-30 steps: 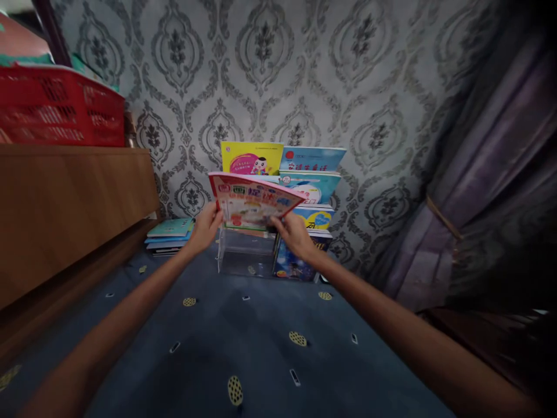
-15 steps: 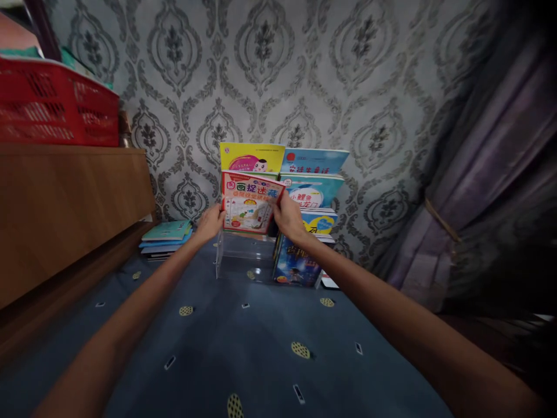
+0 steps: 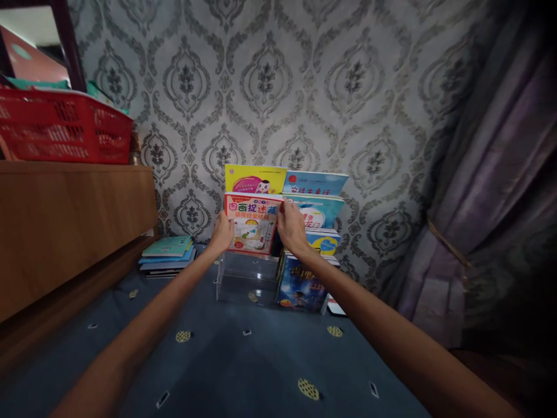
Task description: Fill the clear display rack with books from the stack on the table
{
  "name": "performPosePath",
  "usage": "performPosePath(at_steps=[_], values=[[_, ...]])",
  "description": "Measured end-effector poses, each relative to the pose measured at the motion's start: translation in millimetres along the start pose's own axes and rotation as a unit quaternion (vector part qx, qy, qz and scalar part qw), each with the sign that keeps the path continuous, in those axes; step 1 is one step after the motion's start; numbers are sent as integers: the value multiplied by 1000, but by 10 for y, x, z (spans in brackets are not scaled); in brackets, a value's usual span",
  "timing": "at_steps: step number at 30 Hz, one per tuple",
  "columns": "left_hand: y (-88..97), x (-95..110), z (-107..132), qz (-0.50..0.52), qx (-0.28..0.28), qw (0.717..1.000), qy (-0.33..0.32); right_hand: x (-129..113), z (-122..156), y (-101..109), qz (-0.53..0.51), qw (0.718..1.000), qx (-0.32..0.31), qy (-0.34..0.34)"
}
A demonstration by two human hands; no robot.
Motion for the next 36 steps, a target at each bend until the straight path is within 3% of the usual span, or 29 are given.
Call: performPosePath(at_steps=[5, 8, 11, 15, 17, 21, 24, 27, 32, 36], values=[[-21, 9, 4, -3, -12, 1000, -2, -10, 88, 20, -35, 999, 40, 5], [-20, 20, 78, -7, -23, 1000, -3, 11, 166, 5, -39, 999, 33, 7], [-23, 6, 252, -7, -35, 999, -7, 38, 253, -20, -42, 999, 10, 23], [27, -31, 615, -41, -55, 994, -79, 26, 394, 5, -49, 997, -11, 52], [55, -211, 811, -112, -91, 986, -81, -20, 497, 51, -71, 995, -28, 58], [275, -902, 1041, -228, -153, 961, 21, -154, 862, 151, -147, 984, -87, 42], [512, -1378, 1071, -253, -182, 946, 86, -243, 1335, 155, -176, 975, -138, 15], [644, -1785, 1083, -312, -259, 905, 134, -324, 1955, -11, -200, 954, -223, -6], [680, -2043, 1015, -328, -299, 885, 140, -218, 2861, -450, -197, 921, -325, -80], [707, -1909, 1088, -384, -318, 861, 97, -140, 3171, -604, -183, 916, -341, -103]])
Point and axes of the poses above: each hand's wrist, its own z-axis away from the middle knuckle, its own y-axis out of the back of the hand, x = y × z, the point moved 10 cm from there along -z, towards the middle knuckle, and after that the axes turned 9 degrees about -y, right-handed, at the moved point
